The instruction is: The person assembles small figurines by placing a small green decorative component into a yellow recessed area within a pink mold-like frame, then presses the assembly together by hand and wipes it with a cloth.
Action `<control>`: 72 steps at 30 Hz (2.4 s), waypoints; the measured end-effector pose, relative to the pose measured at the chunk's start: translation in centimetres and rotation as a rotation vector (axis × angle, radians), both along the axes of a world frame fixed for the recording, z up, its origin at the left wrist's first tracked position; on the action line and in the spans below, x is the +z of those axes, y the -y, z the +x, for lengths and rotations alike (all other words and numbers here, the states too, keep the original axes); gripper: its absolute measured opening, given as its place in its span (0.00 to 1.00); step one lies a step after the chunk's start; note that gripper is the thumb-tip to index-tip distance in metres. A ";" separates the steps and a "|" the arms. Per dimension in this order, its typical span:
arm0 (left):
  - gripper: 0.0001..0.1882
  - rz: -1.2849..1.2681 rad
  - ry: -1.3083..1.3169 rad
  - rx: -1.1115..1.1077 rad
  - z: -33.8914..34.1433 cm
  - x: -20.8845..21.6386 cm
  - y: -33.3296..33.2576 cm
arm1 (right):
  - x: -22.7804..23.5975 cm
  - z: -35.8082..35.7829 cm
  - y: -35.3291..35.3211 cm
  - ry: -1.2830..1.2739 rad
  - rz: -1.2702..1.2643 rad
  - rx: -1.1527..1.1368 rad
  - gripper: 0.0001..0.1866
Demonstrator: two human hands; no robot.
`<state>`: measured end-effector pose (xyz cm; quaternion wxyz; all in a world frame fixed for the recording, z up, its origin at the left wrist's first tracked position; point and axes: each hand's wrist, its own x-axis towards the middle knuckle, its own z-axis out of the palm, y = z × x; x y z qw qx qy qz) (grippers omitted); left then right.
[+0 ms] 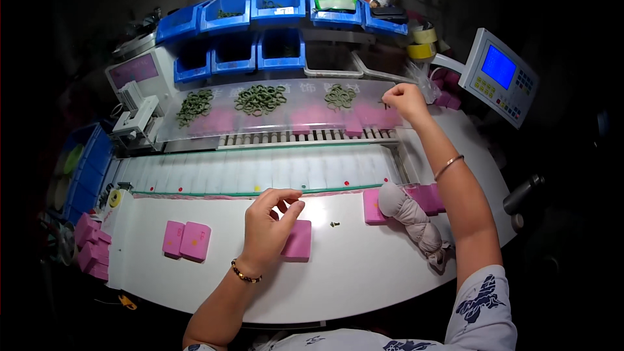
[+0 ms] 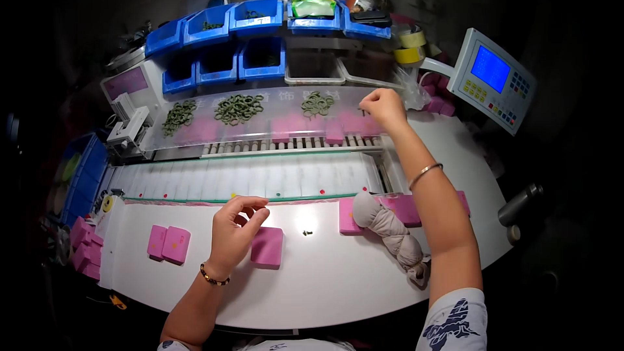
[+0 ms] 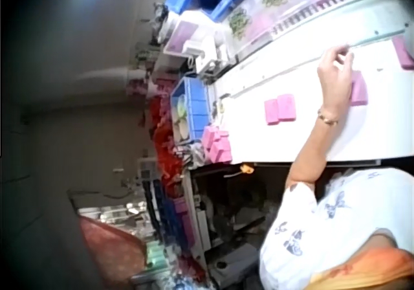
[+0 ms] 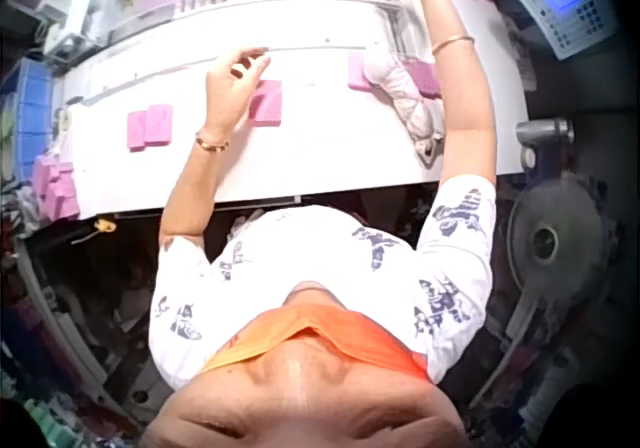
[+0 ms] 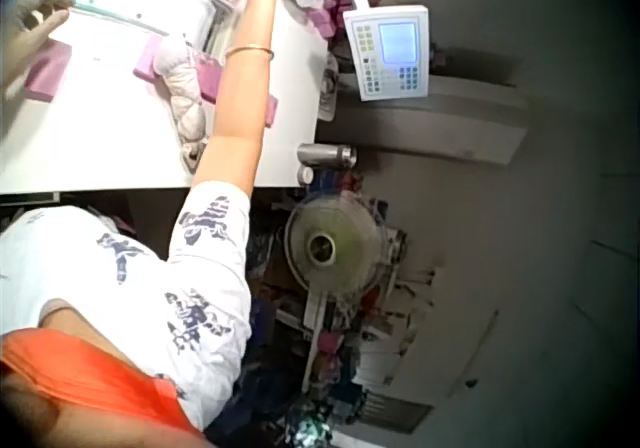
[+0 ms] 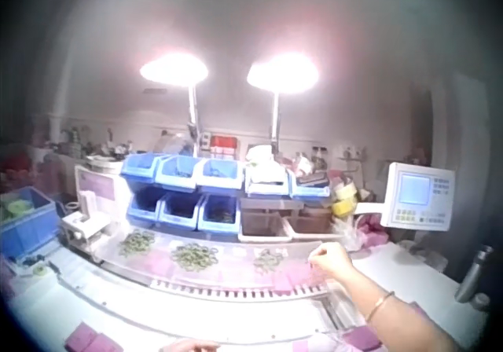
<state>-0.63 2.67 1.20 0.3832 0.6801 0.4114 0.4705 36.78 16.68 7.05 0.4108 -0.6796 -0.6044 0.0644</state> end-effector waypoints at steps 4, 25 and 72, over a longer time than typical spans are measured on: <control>0.07 0.027 0.029 0.040 -0.7 0.4 -0.3 | -0.3 1.5 -3.1 -0.077 -0.098 -0.135 0.11; 0.39 0.149 -0.692 -0.136 -0.2 -0.7 4.3 | -4.1 -15.1 23.1 -0.336 -0.325 0.471 0.19; 0.24 -0.580 0.340 -0.684 1.1 -2.1 7.4 | -2.6 -18.8 24.6 0.018 0.275 0.586 0.24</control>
